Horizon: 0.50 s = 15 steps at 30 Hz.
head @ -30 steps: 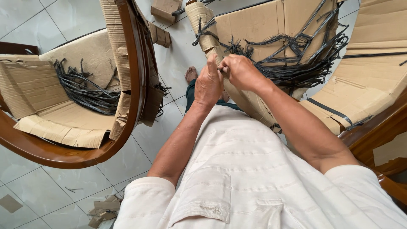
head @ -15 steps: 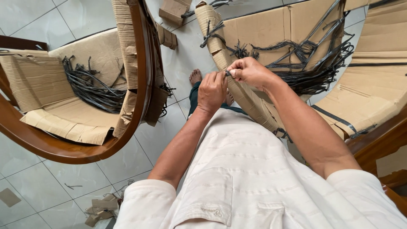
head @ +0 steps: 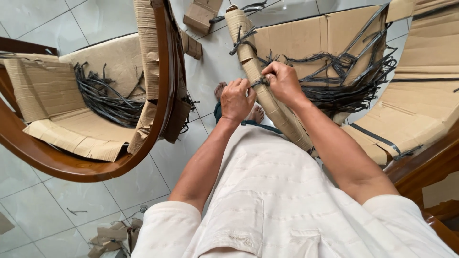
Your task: Tying and securing black plastic straps onto a wooden chair frame protected by cardboard.
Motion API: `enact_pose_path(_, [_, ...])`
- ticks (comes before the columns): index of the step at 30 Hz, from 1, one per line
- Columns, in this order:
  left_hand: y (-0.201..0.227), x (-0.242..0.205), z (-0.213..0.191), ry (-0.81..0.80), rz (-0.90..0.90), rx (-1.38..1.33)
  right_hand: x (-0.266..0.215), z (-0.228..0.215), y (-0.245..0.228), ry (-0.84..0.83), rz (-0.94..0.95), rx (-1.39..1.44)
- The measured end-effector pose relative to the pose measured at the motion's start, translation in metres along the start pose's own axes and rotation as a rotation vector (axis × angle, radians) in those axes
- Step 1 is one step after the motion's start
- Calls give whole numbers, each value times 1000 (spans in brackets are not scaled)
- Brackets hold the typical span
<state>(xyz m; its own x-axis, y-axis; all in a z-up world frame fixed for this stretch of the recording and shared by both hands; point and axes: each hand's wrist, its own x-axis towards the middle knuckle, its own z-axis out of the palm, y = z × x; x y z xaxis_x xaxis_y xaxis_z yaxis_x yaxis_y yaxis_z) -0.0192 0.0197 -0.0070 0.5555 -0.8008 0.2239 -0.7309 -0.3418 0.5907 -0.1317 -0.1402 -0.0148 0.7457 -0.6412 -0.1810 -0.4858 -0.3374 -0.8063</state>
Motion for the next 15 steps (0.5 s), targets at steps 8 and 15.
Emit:
enact_pose_path(8, [-52, -59, -39, -690, -546, -114, -40, -35, -31, -86, 328, 309])
enact_pose_path(15, [-108, -176, 5, -917, -461, 170, -62, -12, -1, -165, 382, 75])
